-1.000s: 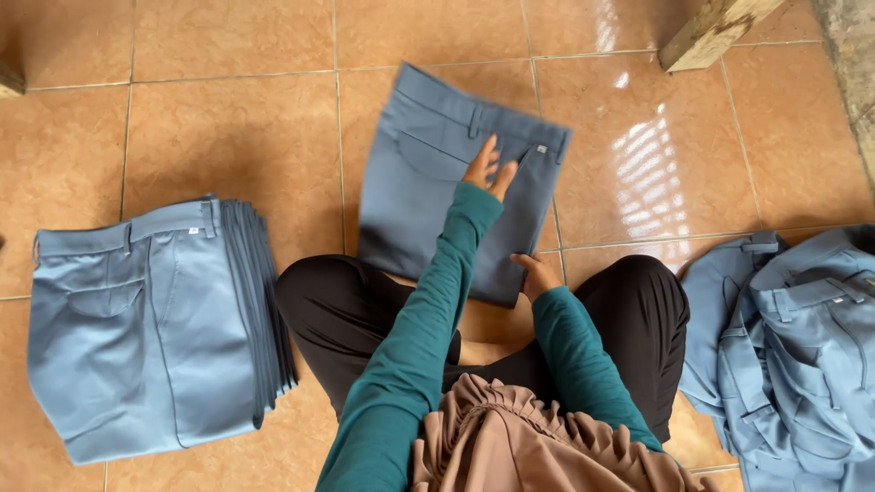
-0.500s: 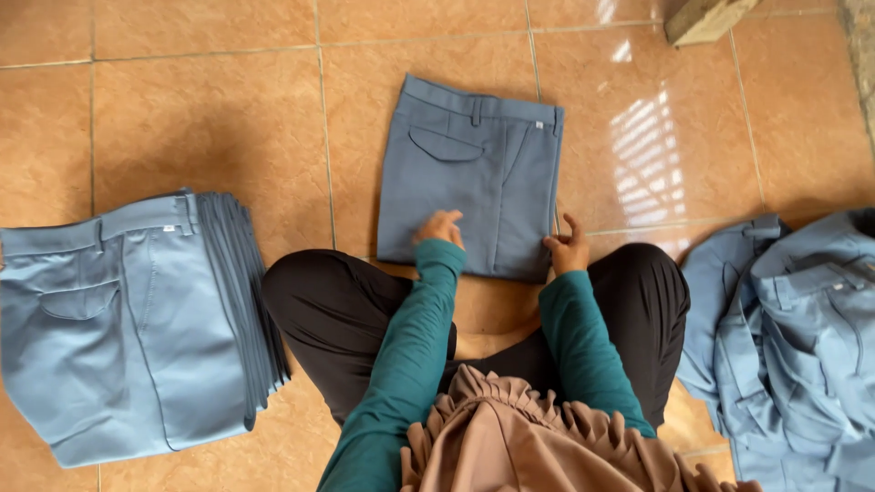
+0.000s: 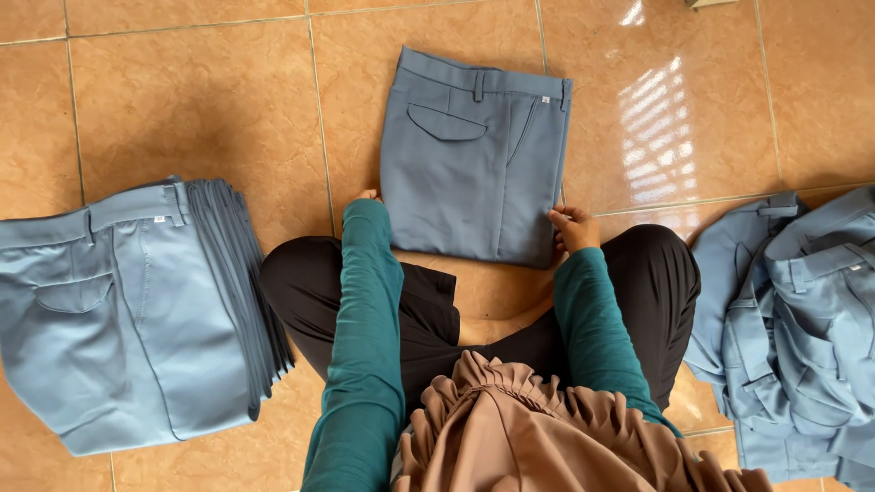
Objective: The person sits cross-legged on a tiled floor and folds multiple pairs of light blue trousers by hand. They lay each pair flat, fold the legs together, fold the garment in half or thirds, and then place the finished item onto a growing stack to the left.
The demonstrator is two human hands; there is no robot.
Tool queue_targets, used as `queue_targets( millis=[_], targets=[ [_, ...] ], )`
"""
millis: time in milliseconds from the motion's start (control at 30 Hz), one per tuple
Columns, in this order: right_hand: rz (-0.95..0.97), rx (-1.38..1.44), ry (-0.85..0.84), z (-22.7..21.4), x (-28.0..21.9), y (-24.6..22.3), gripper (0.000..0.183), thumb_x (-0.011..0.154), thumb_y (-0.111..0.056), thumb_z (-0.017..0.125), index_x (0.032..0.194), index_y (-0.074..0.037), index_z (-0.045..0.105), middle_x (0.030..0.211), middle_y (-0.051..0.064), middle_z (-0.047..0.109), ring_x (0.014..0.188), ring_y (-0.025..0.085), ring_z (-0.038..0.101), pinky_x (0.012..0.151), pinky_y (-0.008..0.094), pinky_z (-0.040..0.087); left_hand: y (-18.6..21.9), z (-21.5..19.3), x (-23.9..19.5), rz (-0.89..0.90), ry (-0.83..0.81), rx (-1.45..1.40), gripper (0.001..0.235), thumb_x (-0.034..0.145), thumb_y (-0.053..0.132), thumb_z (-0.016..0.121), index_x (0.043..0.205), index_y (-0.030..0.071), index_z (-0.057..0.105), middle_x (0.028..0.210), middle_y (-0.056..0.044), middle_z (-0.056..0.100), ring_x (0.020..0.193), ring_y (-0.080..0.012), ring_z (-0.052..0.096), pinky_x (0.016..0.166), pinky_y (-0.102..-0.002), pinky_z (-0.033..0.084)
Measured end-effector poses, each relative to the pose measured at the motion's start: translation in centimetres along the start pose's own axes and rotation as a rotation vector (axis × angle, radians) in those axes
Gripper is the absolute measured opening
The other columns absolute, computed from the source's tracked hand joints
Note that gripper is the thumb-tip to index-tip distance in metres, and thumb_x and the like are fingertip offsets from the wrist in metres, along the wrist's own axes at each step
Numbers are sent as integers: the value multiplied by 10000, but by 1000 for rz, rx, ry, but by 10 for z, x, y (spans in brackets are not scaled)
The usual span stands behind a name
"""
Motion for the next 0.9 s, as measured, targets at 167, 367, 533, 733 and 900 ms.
queue_targets(
  millis=[167,367,533,733,900],
  targets=[
    [-40,-61,7,6,32,-2,401,906,-373,808,1171,-83,721,783,120,655,573,178,623,375,312,575,28,3,-18,122,26,215,291,796,448,812,1050,312,775,1147,-48,738,1030,-244,716,918,-407,604],
    [-67,-10,103,2,52,-6,284,878,-371,822,1016,-132,756,716,81,629,560,178,589,386,298,517,49,3,-50,293,52,513,272,845,510,789,1086,391,745,1221,14,714,1126,-207,682,952,-345,594],
    [-3,106,168,0,47,2,247,850,-356,835,951,-151,741,676,63,615,511,149,547,376,254,458,57,1,-81,337,70,482,234,947,394,704,1167,321,734,1297,-83,684,1200,-238,649,1015,-365,562],
    [-120,-270,130,18,78,-22,503,891,-671,757,1093,-211,779,922,67,757,962,288,711,848,454,563,100,7,-163,429,-29,625,821,901,861,433,1371,220,637,1390,-106,639,1321,-294,574,1155,-420,466],
    [-172,-171,204,21,90,-49,462,903,-592,755,1081,-166,770,897,104,747,936,307,698,838,476,548,100,26,-102,481,-99,380,683,855,468,837,1456,305,555,1432,-132,597,1364,-251,529,1121,-392,480]
  ],
)
Point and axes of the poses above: each hand's wrist, its own x-axis towards the middle knuckle, its own z-axis out of the palm, y = z × x, the point moved 5 cm from there along x, towards the middle knuckle
